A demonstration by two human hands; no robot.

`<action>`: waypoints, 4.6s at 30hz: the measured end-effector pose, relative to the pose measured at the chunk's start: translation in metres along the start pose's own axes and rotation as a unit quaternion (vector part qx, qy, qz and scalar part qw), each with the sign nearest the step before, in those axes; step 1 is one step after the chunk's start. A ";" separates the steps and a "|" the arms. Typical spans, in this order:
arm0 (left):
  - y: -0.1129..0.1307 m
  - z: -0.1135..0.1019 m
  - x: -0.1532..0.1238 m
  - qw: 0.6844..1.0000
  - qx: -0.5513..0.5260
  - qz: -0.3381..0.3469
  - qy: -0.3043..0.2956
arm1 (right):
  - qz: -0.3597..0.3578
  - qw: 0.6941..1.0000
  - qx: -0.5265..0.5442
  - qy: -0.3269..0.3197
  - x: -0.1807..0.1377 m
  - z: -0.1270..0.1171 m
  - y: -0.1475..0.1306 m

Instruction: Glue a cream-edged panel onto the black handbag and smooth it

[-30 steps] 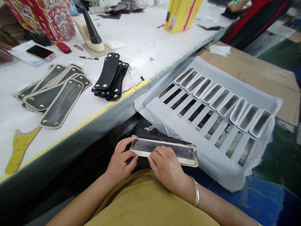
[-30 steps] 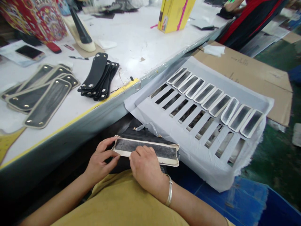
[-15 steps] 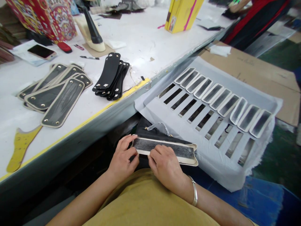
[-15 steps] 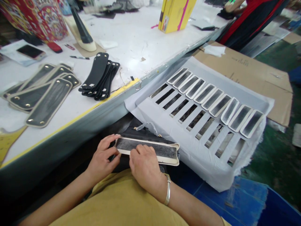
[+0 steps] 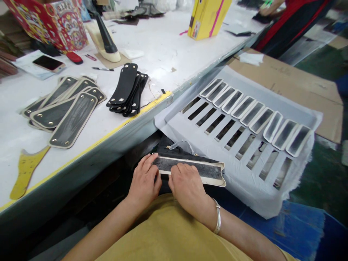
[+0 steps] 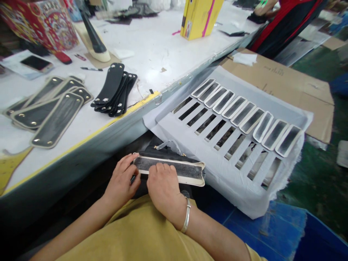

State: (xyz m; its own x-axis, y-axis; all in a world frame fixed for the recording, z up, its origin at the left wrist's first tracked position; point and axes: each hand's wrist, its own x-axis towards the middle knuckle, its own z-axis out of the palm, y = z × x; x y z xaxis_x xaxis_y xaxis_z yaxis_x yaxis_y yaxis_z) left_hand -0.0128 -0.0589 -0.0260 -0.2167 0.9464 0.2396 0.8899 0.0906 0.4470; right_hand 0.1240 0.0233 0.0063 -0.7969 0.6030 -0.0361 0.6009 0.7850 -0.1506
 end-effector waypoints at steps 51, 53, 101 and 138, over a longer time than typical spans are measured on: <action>0.039 0.015 0.004 0.943 0.042 0.326 0.043 | 0.107 0.975 0.116 0.156 -0.080 -0.011 0.077; 0.041 0.023 -0.002 0.930 0.037 0.363 0.039 | 0.105 0.973 0.135 0.155 -0.089 -0.009 0.088; 0.093 0.061 0.005 0.928 0.065 0.368 -0.008 | 0.154 0.934 0.228 0.227 -0.111 0.009 0.113; 0.110 0.057 0.010 0.941 0.093 0.316 -0.073 | 0.187 0.943 0.172 0.216 -0.107 0.007 0.102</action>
State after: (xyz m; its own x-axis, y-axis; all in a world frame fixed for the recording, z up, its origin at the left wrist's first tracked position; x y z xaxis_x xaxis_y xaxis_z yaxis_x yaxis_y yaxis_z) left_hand 0.1052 -0.0216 -0.0234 0.4251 0.8608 0.2799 0.8802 -0.4652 0.0938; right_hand 0.2701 0.0383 -0.0121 -0.3887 0.8887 0.2431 0.7202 0.4576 -0.5215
